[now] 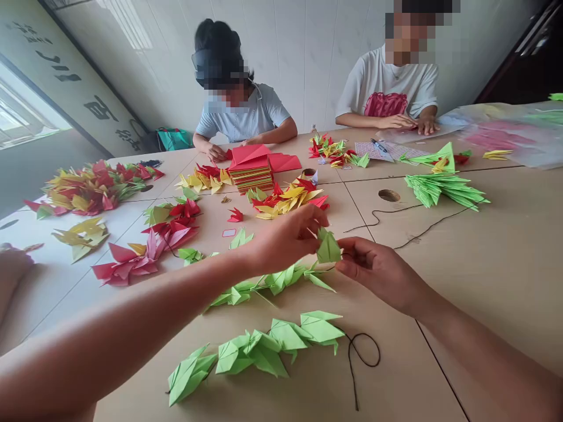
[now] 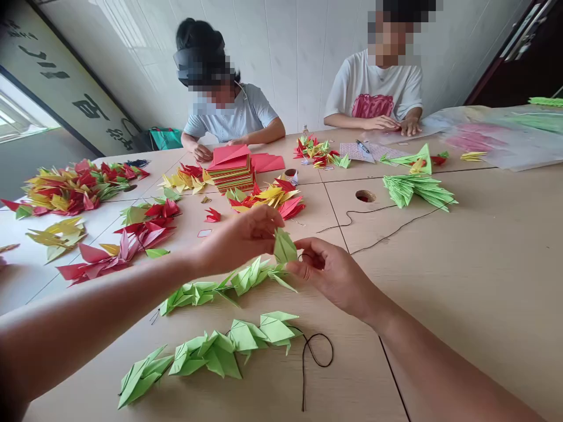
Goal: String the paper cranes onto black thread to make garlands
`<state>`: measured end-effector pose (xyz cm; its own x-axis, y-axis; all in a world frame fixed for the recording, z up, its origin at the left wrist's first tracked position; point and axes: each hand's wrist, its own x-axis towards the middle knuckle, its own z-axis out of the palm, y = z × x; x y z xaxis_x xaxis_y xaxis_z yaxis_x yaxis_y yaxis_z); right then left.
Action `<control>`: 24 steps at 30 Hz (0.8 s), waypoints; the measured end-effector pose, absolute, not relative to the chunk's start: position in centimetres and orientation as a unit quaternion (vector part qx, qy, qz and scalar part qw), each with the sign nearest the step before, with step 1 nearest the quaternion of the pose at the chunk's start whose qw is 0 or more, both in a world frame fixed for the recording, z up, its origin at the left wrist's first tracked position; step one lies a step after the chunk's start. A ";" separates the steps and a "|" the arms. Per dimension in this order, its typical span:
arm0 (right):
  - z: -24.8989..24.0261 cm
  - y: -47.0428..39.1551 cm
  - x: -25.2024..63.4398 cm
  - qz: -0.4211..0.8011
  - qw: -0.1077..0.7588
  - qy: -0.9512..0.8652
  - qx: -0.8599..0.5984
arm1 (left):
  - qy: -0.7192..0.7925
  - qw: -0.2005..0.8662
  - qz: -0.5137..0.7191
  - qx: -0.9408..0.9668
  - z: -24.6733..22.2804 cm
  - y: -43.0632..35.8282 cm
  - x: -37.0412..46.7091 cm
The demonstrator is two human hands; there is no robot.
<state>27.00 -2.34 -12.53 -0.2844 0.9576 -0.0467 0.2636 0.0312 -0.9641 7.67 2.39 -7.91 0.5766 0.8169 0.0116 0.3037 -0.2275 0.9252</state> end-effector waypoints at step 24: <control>-12.0 -1.5 27.9 0.606 0.456 -0.467 -0.454 | 0.428 0.679 0.231 0.550 -10.5 0.5 5.9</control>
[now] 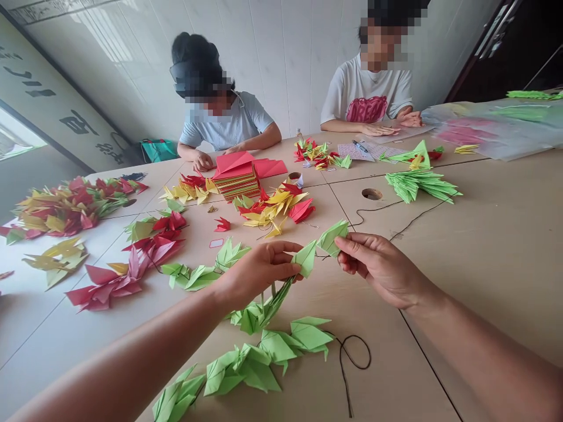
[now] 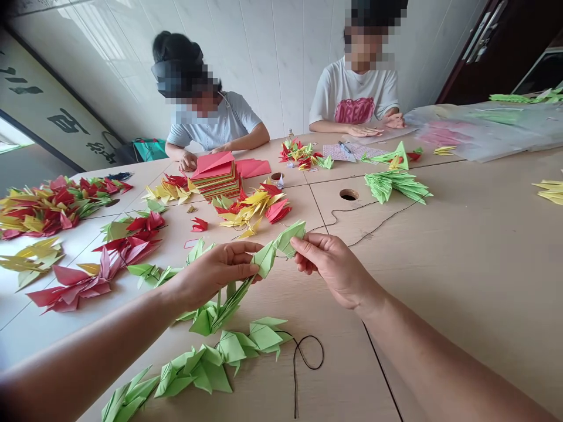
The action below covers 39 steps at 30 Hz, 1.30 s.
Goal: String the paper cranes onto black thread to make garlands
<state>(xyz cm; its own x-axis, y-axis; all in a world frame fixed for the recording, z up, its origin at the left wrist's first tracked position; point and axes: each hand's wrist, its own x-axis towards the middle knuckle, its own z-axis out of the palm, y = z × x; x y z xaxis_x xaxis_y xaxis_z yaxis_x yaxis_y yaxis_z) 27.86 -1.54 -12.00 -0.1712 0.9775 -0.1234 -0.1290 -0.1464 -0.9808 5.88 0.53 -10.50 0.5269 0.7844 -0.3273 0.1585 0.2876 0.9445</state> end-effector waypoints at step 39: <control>-1.8 -1.0 20.2 0.560 0.510 -0.557 -0.341 | 0.280 0.711 0.399 0.506 -4.6 -1.2 0.0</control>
